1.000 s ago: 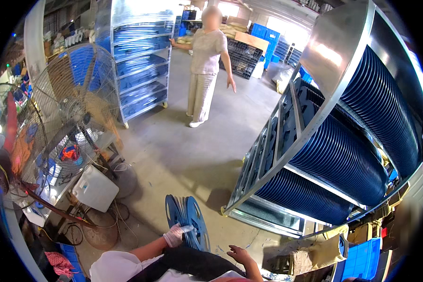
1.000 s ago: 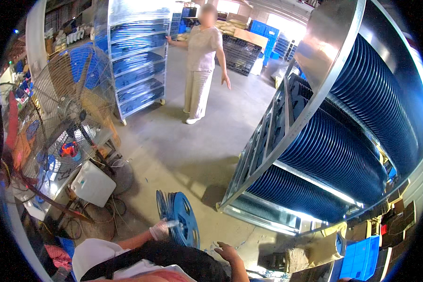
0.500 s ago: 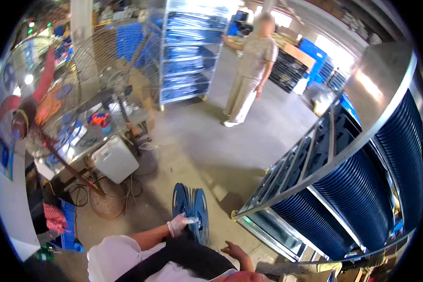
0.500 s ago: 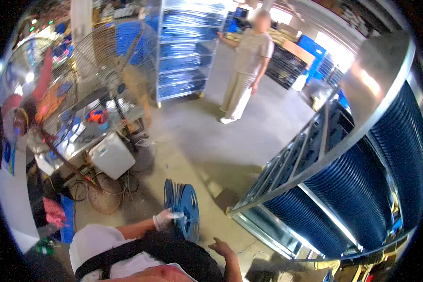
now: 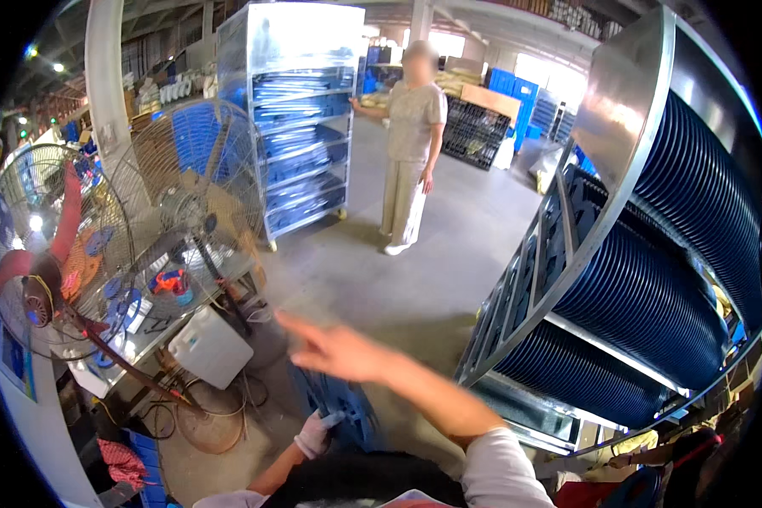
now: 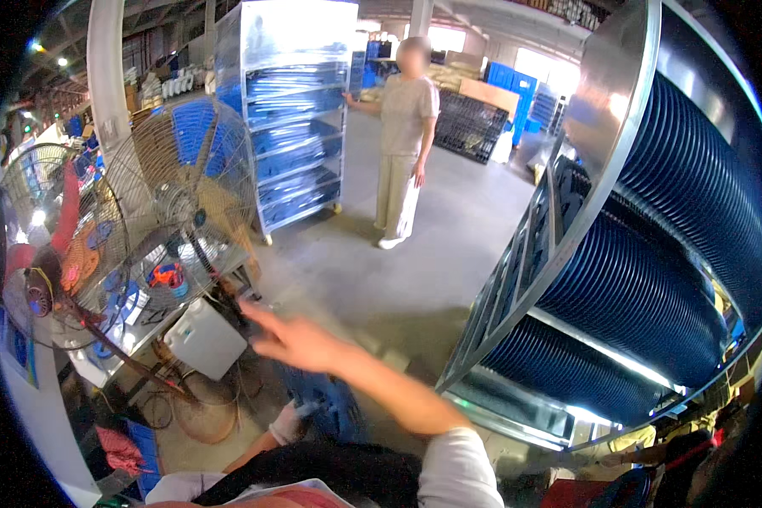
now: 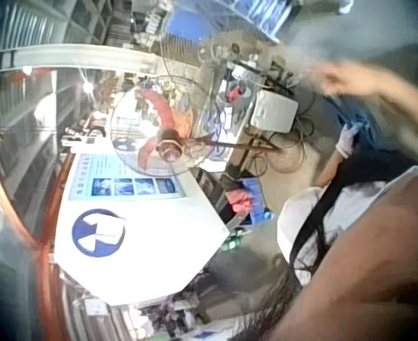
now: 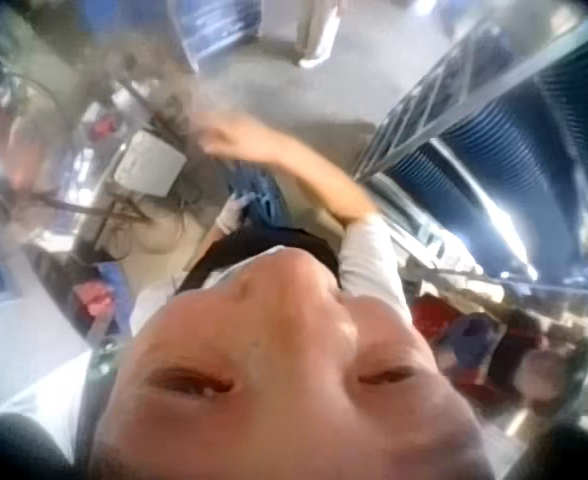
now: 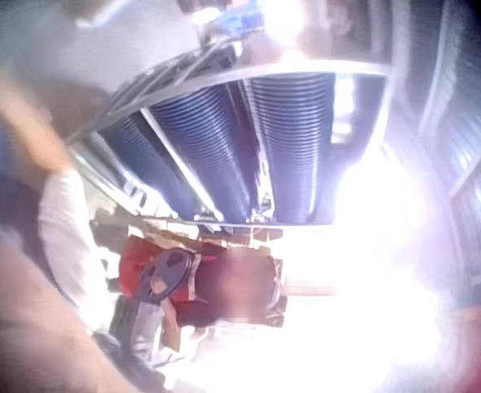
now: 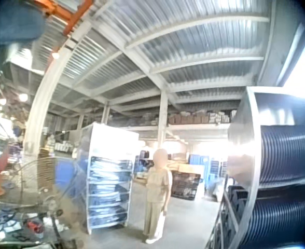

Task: The person picks up blue circular plastic parts from a table and stacks them onto a vertical metal rack. They handle the parts one by one, aligning them carefully before placing them on the rack.

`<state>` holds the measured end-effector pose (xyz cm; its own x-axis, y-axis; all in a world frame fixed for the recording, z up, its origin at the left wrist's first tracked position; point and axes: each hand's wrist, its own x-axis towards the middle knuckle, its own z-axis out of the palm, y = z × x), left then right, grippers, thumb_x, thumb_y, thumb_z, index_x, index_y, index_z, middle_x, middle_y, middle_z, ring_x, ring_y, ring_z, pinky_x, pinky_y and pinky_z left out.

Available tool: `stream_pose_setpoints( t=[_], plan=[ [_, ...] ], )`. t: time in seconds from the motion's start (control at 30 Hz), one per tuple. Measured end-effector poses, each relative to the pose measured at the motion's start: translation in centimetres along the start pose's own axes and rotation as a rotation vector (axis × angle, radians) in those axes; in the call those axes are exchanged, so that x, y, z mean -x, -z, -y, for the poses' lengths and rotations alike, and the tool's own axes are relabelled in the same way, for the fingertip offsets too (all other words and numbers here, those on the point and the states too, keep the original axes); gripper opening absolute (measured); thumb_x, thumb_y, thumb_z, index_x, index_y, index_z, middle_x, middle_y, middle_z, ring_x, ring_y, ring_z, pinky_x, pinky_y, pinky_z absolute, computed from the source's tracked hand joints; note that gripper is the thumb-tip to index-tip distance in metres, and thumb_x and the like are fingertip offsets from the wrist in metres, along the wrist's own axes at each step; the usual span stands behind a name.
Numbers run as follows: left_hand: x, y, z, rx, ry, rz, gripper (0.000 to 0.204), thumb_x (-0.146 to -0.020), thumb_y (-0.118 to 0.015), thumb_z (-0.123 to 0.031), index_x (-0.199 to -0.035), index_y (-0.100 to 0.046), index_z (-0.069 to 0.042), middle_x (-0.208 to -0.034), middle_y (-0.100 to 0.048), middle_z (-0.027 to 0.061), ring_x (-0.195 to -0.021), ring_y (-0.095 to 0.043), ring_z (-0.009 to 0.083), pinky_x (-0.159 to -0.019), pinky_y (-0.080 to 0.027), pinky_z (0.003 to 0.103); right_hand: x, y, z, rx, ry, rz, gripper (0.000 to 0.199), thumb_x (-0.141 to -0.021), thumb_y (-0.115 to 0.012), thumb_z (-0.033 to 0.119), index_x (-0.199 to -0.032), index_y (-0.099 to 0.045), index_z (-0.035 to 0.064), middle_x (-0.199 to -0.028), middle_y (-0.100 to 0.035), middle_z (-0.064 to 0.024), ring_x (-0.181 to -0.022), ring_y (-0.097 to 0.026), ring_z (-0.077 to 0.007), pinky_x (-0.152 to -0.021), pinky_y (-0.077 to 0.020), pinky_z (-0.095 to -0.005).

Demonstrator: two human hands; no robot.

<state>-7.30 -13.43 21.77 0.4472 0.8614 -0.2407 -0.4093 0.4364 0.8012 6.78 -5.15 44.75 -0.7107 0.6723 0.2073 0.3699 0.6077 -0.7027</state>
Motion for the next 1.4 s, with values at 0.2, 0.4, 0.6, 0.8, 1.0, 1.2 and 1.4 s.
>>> stream_pose_setpoints(
  t=[0.2,0.4,0.6,0.8,1.0,1.2,1.4],
  plan=[
    [-3.0,3.7,3.6,0.159,0.173,-0.048,0.020,-0.083,-0.067,-0.005,-0.102,-0.060,-0.004,-0.092,-0.067,0.0065,-0.089,-0.063,0.0203,-0.082,-0.050,0.036,19.8,-7.9,-13.9,0.014,-0.421,0.388,0.062,-0.090,-0.058,0.042,-0.139,-0.039,0.0105,-0.106,-0.066,-0.0183,-0.097,-0.062,-0.0337,-0.084,-0.0487,-0.0414],
    [-3.2,2.1,2.5,0.186,0.258,0.011,0.019,-0.080,-0.070,-0.005,-0.097,-0.061,-0.003,-0.089,-0.067,0.0109,-0.084,-0.065,0.0242,-0.080,-0.053,0.041,22.5,-12.3,-12.8,-0.241,-0.923,0.099,0.061,-0.090,-0.057,0.044,-0.139,-0.041,0.0110,-0.117,-0.063,-0.0150,-0.103,-0.062,-0.0272,-0.088,-0.0481,-0.0363],
    [-3.9,0.5,2.0,0.211,0.286,0.038,0.020,-0.081,-0.069,-0.006,-0.099,-0.061,-0.003,-0.090,-0.067,0.0106,-0.084,-0.066,0.0234,-0.080,-0.053,0.039,23.0,-20.1,-14.2,-0.127,-0.643,-0.105,0.068,-0.090,-0.054,0.051,-0.141,-0.036,0.0101,-0.124,-0.057,-0.0201,-0.106,-0.059,-0.0340,-0.092,-0.0451,-0.0425],
    [-4.5,-0.8,0.0,0.335,0.331,0.007,0.020,-0.082,-0.068,-0.008,-0.100,-0.060,-0.005,-0.089,-0.065,0.0090,-0.085,-0.064,0.0245,-0.079,-0.054,0.042,23.5,-19.5,-14.6,-0.312,-0.806,-0.019,0.074,-0.088,-0.055,0.056,-0.142,-0.036,0.0088,-0.132,-0.050,-0.0212,-0.107,-0.059,-0.0312,-0.092,-0.0454,-0.0403],
    [-6.4,1.6,1.0,0.359,0.224,-0.055,0.025,-0.081,-0.070,-0.023,-0.099,-0.059,-0.008,-0.094,-0.064,0.0089,-0.092,-0.061,0.0273,-0.089,-0.048,0.046,25.9,-20.5,-17.1,-0.465,-0.896,-0.198,0.080,-0.086,-0.058,0.056,-0.142,-0.035,0.0042,-0.140,-0.042,-0.0226,-0.128,-0.043,-0.0293,-0.106,-0.0324,-0.0360],
    [-5.5,3.1,0.1,0.510,0.155,-0.148,0.026,-0.079,-0.072,-0.018,-0.098,-0.059,-0.008,-0.091,-0.063,0.0092,-0.089,-0.062,0.0283,-0.086,-0.050,0.046,27.0,-20.8,-18.5,-0.350,-0.754,-0.092,0.084,-0.083,-0.061,0.054,-0.143,-0.032,0.0037,-0.145,-0.035,-0.0200,-0.135,-0.035,-0.0305,-0.110,-0.0288,-0.0382],
    [-4.0,4.3,-1.4,0.522,0.085,-0.165,0.023,-0.080,-0.068,-0.023,-0.094,-0.060,-0.005,-0.087,-0.064,0.0101,-0.083,-0.062,0.0279,-0.084,-0.050,0.045,27.4,-23.7,-23.2,-0.148,-0.493,-0.101,0.074,-0.084,-0.067,0.037,-0.144,-0.033,0.0090,-0.147,-0.033,-0.0184,-0.136,-0.032,-0.0311,-0.111,-0.0289,-0.0389]
  ],
)
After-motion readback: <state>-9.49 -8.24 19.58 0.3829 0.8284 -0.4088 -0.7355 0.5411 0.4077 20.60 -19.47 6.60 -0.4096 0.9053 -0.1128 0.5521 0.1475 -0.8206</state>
